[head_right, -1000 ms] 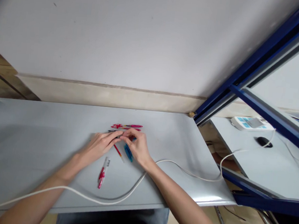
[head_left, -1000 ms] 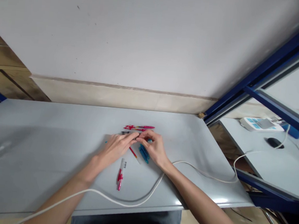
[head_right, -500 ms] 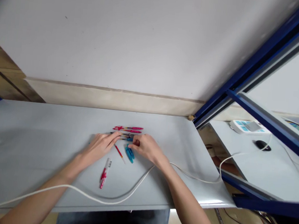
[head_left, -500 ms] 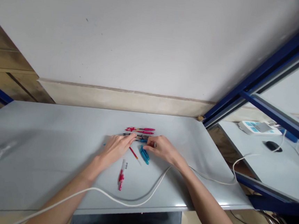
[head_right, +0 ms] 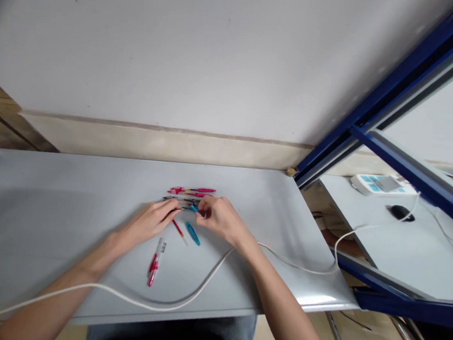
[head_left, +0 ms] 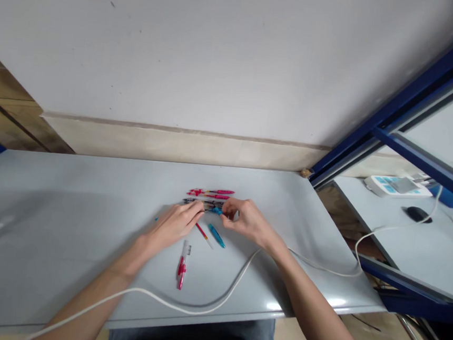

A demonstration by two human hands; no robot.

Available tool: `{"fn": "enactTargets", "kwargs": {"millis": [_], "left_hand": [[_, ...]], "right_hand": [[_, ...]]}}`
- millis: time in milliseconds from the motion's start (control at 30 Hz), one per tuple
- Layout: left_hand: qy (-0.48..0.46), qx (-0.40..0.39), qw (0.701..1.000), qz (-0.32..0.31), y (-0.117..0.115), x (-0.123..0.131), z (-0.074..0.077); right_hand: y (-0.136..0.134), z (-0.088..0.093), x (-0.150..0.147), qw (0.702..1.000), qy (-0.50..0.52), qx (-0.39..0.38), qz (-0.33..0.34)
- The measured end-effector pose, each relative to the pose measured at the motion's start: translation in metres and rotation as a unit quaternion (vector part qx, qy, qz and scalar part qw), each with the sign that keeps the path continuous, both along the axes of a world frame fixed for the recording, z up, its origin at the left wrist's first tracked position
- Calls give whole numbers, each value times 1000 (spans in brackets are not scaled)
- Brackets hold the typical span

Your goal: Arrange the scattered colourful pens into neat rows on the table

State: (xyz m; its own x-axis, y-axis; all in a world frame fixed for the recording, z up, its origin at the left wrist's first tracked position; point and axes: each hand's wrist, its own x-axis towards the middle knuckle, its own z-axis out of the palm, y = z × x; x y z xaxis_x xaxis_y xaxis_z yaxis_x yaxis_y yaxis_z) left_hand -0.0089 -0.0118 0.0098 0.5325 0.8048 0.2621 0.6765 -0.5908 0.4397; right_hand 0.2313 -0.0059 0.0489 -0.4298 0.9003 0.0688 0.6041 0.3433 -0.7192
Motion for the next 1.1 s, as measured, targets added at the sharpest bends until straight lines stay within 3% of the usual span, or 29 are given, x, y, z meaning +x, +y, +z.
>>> {"fn": "enactTargets", "kwargs": {"millis": [167, 300, 800, 967, 1100], "left_hand": [[-44, -44, 998, -13, 0, -2, 0], [-71, -48, 996, -9, 0, -3, 0], [-97, -40, 994, -10, -2, -2, 1], [-98, -73, 992, -21, -2, 0, 3], [-54, -44, 997, -28, -8, 8, 5]], "right_hand": [[3, 3, 1, 995, 75, 48, 50], [5, 1, 0, 989, 117, 87, 34], [1, 1, -5, 989, 131, 61, 14], [-1, -8, -11, 988, 141, 53, 21], [-9, -20, -25, 979, 177, 81, 53]]}}
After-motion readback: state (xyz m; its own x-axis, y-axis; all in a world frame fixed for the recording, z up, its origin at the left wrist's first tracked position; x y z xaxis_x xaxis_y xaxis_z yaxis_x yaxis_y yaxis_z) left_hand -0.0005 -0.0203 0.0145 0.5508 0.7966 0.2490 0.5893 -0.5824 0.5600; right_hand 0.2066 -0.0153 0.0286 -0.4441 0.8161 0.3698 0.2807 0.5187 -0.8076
